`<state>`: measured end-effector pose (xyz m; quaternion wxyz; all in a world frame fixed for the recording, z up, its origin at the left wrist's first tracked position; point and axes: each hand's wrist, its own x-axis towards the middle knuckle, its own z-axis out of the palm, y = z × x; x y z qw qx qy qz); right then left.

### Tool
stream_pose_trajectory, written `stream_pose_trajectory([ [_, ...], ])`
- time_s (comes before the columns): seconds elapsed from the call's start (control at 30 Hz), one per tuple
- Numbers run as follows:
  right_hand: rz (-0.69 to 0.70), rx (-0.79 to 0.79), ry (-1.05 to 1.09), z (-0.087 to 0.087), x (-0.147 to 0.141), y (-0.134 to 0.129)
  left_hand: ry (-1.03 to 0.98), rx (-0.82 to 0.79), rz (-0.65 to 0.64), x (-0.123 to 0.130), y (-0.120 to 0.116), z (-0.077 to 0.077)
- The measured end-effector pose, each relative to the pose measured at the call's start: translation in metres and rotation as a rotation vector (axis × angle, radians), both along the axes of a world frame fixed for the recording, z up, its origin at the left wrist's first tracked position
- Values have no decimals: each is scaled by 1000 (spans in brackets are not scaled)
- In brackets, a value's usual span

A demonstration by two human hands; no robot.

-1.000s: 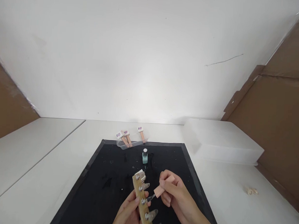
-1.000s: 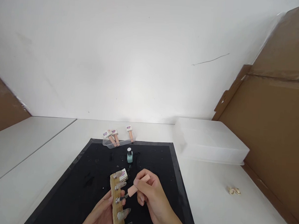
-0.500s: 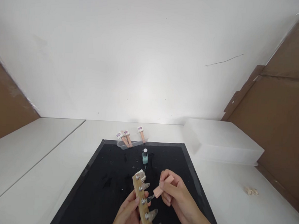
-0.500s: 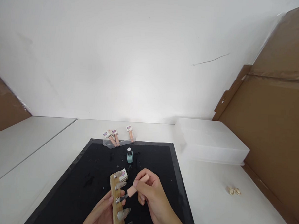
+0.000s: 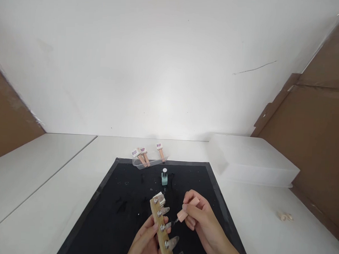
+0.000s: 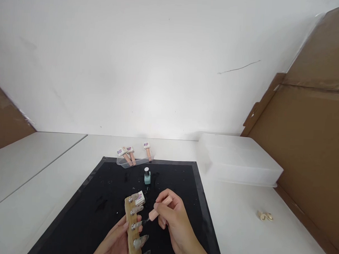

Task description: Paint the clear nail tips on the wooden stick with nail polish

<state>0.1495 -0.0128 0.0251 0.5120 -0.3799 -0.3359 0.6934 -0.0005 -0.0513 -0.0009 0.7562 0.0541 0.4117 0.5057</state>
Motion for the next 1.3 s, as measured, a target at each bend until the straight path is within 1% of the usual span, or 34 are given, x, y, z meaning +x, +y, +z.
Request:
stream_pose_trajectory([
  [0.17,-18,-10,8,0,0,0,-9,16,-2,-1,0,-2],
  [0.37,-27,-1,66,-3,1,1,-17,33,-4,-2,0,-5],
  [0.67,44,39,86,-4,1,-1,-6,21,-8,-1,0,-1],
  [0.87,68,31,54,-2,1,-1,-28,30,0,0,1,-3],
  [1.07,57,15,10,2,1,0,-22,35,11,0,1,-4],
  [1.3,-6,-1,-27,0,0,1,-54,47,13,0,1,-8],
])
